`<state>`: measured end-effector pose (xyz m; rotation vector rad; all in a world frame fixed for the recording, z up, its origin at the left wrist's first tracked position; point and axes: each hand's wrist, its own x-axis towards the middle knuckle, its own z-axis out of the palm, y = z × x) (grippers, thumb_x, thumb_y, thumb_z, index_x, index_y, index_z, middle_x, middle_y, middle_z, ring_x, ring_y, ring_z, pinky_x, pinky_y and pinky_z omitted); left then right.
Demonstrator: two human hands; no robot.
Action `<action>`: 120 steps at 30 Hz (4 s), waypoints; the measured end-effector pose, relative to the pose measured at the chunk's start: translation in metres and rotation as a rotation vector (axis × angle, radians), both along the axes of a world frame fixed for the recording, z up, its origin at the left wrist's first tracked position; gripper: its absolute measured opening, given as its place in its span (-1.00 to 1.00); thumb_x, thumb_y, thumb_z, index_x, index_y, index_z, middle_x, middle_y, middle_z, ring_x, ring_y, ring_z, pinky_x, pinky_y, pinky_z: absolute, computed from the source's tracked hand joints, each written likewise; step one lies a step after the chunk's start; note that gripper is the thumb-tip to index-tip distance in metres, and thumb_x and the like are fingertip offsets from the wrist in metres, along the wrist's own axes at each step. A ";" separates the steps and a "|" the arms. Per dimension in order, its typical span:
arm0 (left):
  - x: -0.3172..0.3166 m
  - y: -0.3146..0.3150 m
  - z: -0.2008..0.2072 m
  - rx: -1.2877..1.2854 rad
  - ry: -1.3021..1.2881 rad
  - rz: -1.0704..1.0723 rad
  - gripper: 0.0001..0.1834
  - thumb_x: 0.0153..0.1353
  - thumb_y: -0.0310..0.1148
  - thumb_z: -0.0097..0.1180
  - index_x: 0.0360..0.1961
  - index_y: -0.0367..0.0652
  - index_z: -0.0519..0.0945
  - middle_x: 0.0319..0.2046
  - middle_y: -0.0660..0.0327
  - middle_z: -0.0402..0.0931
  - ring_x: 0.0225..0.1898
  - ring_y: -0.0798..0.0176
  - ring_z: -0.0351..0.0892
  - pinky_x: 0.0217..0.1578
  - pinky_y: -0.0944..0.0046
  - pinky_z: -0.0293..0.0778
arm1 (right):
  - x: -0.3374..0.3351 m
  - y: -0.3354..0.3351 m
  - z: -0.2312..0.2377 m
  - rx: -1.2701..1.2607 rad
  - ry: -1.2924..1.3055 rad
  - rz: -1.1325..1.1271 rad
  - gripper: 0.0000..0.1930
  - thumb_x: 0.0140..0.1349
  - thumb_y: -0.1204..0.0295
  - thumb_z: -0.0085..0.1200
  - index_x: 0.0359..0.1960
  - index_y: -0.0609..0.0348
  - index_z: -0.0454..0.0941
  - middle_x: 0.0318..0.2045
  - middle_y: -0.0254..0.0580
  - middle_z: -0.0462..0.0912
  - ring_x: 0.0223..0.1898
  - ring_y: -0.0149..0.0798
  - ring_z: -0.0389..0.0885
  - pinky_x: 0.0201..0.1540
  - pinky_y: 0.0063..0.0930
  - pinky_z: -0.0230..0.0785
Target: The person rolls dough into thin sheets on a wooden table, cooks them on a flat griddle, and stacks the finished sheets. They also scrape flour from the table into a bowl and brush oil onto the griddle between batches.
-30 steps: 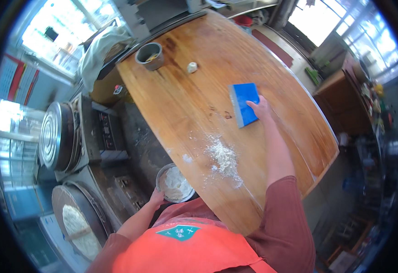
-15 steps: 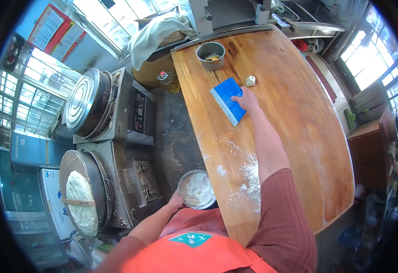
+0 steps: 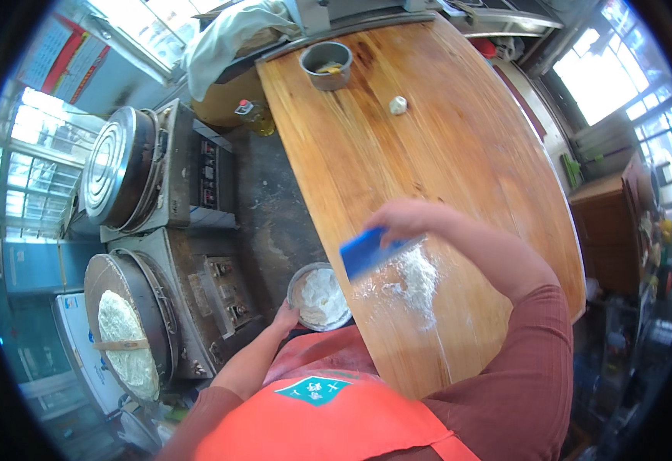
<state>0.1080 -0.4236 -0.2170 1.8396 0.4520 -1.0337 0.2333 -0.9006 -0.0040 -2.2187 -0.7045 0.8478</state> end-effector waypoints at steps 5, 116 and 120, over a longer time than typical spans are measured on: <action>0.010 -0.016 0.027 -0.012 0.134 0.044 -0.43 0.31 -0.58 -0.20 0.35 -0.02 0.19 0.06 -0.01 0.52 -0.15 -0.06 0.71 -0.33 -0.10 0.76 | -0.014 -0.135 -0.015 -0.055 -0.003 -0.929 -0.43 0.09 0.28 0.41 0.17 0.10 0.57 -0.06 -0.14 0.72 -0.07 -0.26 0.70 0.03 -0.35 0.56; 0.275 -0.034 0.079 -0.180 -0.089 0.089 -0.46 0.30 -0.58 -0.29 0.32 -0.11 0.26 0.11 -0.05 0.50 -0.07 -0.10 0.70 -0.40 -0.07 0.77 | 0.103 0.152 -0.068 -0.130 -0.163 -1.428 -0.27 0.01 0.00 0.40 0.07 0.24 0.41 -0.08 0.22 0.66 -0.03 0.20 0.65 -0.01 0.05 0.50; 0.314 -0.009 0.098 -0.203 -0.137 0.046 -0.44 0.29 -0.59 -0.22 0.33 -0.07 0.23 0.09 -0.03 0.51 -0.12 -0.08 0.72 -0.42 -0.06 0.77 | 0.096 0.226 -0.055 0.115 -0.169 -1.522 -0.34 0.08 0.00 0.37 0.03 0.23 0.43 -0.16 0.21 0.67 -0.12 0.19 0.66 -0.12 0.02 0.49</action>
